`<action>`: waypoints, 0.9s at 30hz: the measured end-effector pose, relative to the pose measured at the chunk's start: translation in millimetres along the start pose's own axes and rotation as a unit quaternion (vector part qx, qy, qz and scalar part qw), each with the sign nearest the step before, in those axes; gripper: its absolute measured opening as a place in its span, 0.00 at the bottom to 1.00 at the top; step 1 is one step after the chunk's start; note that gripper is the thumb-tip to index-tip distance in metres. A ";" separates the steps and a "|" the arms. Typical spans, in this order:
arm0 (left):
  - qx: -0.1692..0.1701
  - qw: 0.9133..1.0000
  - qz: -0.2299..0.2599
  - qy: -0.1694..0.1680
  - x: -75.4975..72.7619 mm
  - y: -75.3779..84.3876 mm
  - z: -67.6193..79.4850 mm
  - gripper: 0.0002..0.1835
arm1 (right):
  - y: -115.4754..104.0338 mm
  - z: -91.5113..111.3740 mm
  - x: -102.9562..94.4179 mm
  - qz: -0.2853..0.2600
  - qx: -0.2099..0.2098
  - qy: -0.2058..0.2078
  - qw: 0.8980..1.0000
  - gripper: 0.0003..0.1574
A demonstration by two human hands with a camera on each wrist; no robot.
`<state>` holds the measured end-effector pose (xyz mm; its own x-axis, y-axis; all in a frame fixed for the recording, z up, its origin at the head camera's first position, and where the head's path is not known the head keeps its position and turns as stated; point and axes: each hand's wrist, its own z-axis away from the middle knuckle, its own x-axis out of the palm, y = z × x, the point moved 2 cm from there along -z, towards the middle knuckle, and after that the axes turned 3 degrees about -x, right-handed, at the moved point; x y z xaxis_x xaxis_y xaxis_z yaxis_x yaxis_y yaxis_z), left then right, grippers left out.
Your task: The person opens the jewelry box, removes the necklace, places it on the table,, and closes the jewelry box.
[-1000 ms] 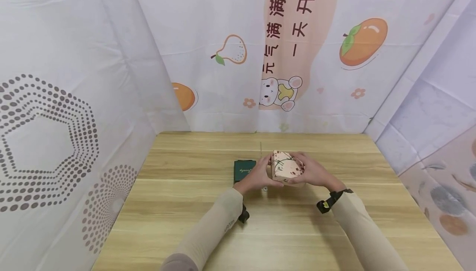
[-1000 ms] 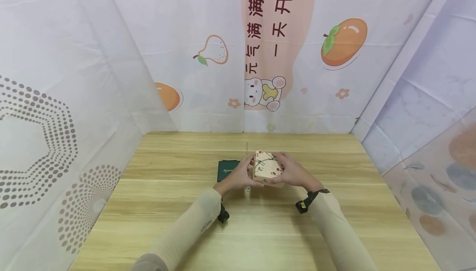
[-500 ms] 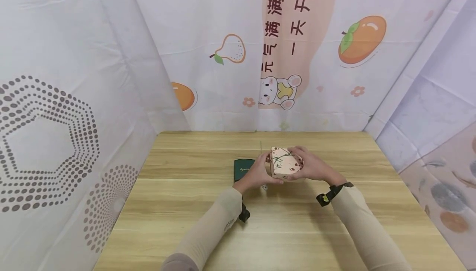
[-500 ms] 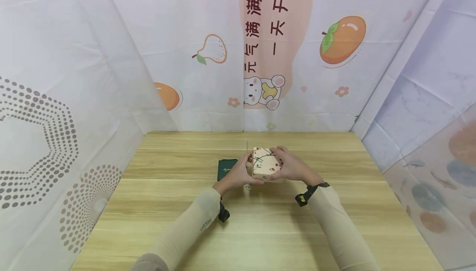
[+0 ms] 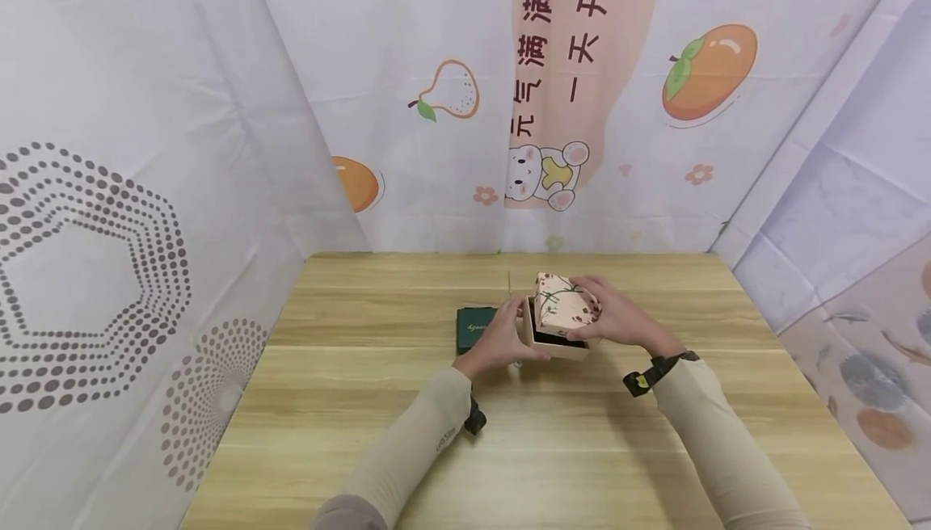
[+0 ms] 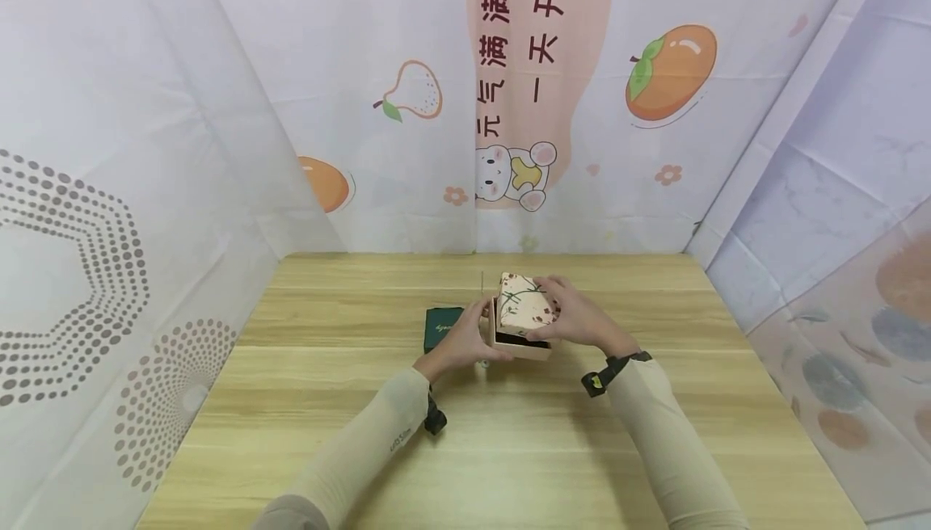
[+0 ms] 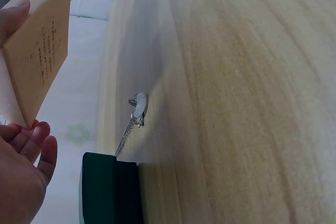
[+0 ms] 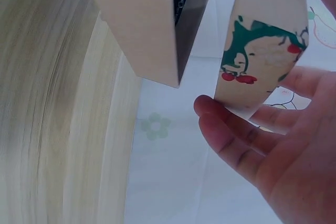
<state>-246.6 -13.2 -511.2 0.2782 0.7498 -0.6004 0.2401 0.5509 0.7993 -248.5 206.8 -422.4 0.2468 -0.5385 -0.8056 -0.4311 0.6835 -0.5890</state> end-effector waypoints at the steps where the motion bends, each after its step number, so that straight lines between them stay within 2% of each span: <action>1: 0.001 1.000 0.000 0.001 -0.4 0.1 -0.3 0.57 | 0.5 0.0 -0.3 -0.001 0.001 0.000 1.000 0.63; 14: 0.013 1.000 -0.001 0.012 -6.8 1.0 -0.2 0.59 | 6.0 4.0 -7.9 0.003 -0.002 0.004 1.000 0.61; 20: 0.006 1.000 -0.001 0.013 -5.0 0.6 1.1 0.61 | 11.0 10.1 -6.8 -0.002 -0.006 0.007 1.000 0.61; 27: 0.012 1.000 -0.007 0.012 -2.7 2.5 1.0 0.61 | 17.1 19.4 -5.2 -0.016 0.011 0.013 1.000 0.61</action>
<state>-245.8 -14.1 -507.6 0.2528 0.7509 -0.6101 0.2657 0.5524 0.7901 -240.3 230.9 -429.4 0.2375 -0.5721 -0.7850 -0.4048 0.6764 -0.6154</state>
